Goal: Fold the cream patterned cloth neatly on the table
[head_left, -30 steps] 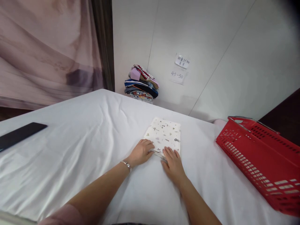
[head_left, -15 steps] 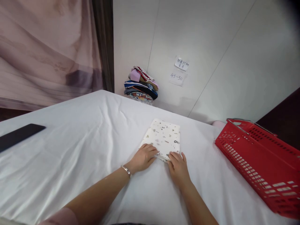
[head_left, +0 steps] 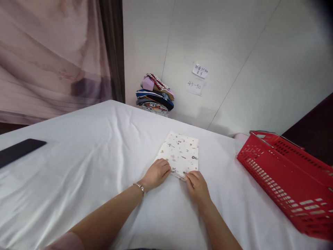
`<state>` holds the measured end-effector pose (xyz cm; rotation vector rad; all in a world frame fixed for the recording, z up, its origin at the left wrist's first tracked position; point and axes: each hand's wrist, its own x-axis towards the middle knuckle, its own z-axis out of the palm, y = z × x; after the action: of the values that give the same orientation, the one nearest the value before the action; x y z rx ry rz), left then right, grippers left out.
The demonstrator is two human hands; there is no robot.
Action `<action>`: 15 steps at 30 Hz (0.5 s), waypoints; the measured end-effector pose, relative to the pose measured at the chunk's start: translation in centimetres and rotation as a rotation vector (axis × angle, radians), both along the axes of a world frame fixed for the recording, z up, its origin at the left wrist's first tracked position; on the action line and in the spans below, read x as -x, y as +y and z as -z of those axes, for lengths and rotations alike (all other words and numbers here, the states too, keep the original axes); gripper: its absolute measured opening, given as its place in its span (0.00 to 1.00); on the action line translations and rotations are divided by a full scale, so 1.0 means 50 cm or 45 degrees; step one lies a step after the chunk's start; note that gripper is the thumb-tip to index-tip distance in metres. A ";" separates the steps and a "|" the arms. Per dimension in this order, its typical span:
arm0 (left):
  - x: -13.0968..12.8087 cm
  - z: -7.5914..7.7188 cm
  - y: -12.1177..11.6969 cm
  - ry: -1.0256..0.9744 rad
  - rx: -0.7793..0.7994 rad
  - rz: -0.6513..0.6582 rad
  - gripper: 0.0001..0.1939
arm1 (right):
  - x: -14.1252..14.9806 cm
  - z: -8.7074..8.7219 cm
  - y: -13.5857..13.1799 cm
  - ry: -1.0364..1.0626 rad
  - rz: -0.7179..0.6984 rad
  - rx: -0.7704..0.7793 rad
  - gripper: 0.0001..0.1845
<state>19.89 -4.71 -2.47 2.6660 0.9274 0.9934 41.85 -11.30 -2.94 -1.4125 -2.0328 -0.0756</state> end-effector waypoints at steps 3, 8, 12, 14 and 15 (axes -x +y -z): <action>0.005 0.005 0.003 -0.051 -0.020 -0.049 0.07 | -0.009 0.004 -0.002 0.007 0.025 -0.054 0.12; 0.013 0.008 0.011 -0.056 0.003 -0.093 0.07 | -0.009 0.003 0.008 -0.030 0.051 0.005 0.12; 0.013 0.003 0.012 -0.021 0.013 -0.090 0.09 | -0.007 0.001 0.011 -0.015 0.068 0.021 0.13; 0.012 0.002 0.012 -0.020 -0.005 -0.095 0.10 | -0.006 -0.001 0.010 -0.008 0.081 0.034 0.13; 0.012 0.002 0.012 -0.021 -0.014 -0.102 0.11 | -0.006 -0.001 0.009 -0.005 0.085 0.038 0.12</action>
<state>19.31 -4.11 -2.56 2.6445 1.0351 1.0385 42.14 -10.86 -2.91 -1.5001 -1.9972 -0.0769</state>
